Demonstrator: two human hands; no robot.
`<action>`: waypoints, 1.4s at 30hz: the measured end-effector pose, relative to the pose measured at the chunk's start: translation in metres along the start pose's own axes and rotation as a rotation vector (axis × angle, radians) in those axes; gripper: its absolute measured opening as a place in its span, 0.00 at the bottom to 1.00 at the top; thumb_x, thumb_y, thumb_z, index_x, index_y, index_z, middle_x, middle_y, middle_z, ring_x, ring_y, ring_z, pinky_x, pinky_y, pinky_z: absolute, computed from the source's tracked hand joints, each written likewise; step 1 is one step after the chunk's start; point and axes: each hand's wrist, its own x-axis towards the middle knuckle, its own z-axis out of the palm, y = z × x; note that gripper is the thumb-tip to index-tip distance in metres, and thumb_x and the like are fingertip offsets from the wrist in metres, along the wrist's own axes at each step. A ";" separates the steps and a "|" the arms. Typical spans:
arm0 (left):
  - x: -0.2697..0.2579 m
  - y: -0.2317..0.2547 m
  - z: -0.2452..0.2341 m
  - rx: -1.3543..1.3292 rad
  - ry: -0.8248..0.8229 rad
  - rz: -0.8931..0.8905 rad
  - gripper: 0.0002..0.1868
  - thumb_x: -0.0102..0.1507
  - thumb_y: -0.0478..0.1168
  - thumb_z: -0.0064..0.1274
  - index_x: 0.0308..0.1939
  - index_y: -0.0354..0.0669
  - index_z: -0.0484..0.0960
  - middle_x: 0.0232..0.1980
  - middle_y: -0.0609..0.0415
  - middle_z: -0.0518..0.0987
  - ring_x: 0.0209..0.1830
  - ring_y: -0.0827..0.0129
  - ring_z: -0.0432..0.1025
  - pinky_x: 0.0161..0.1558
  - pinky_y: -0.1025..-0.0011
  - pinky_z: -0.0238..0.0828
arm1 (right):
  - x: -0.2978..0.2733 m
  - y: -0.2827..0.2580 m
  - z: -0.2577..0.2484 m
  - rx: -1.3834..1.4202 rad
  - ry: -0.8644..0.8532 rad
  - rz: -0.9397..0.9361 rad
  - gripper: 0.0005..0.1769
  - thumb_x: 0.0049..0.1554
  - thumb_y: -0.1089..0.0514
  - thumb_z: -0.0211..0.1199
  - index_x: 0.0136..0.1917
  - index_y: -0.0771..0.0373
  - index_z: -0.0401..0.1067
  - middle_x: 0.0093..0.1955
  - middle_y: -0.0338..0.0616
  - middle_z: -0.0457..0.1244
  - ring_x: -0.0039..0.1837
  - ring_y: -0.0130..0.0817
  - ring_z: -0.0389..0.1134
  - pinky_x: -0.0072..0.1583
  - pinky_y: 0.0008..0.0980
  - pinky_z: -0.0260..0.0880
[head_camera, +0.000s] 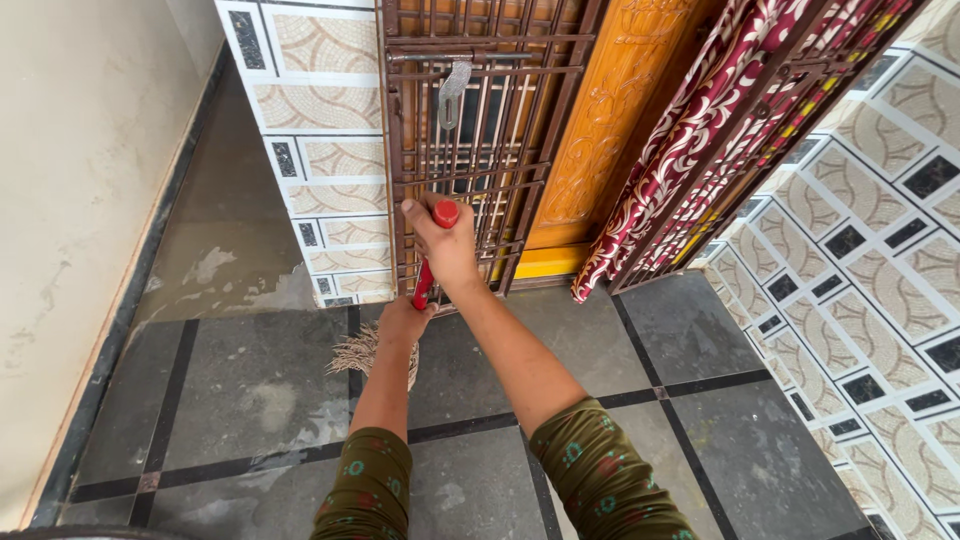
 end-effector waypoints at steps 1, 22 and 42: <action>-0.003 0.001 -0.002 0.021 -0.001 0.006 0.23 0.55 0.61 0.63 0.43 0.49 0.88 0.44 0.41 0.85 0.49 0.46 0.79 0.52 0.52 0.75 | 0.001 -0.003 0.002 -0.003 0.010 0.004 0.19 0.61 0.59 0.65 0.31 0.60 0.63 0.24 0.29 0.52 0.24 0.19 0.49 0.28 0.26 0.46; -0.012 0.001 -0.033 0.205 0.024 -0.113 0.26 0.56 0.68 0.58 0.50 0.65 0.88 0.49 0.52 0.86 0.53 0.52 0.79 0.54 0.55 0.75 | -0.005 0.012 0.026 -0.143 0.052 -0.069 0.17 0.60 0.58 0.67 0.31 0.61 0.66 0.26 0.29 0.54 0.28 0.19 0.52 0.30 0.26 0.50; -0.045 0.034 -0.074 0.236 0.000 -0.045 0.26 0.58 0.68 0.57 0.37 0.52 0.90 0.28 0.53 0.85 0.34 0.60 0.81 0.43 0.62 0.76 | 0.043 -0.018 0.024 -0.021 0.010 0.049 0.16 0.58 0.58 0.65 0.32 0.62 0.65 0.21 0.33 0.53 0.21 0.24 0.51 0.26 0.29 0.54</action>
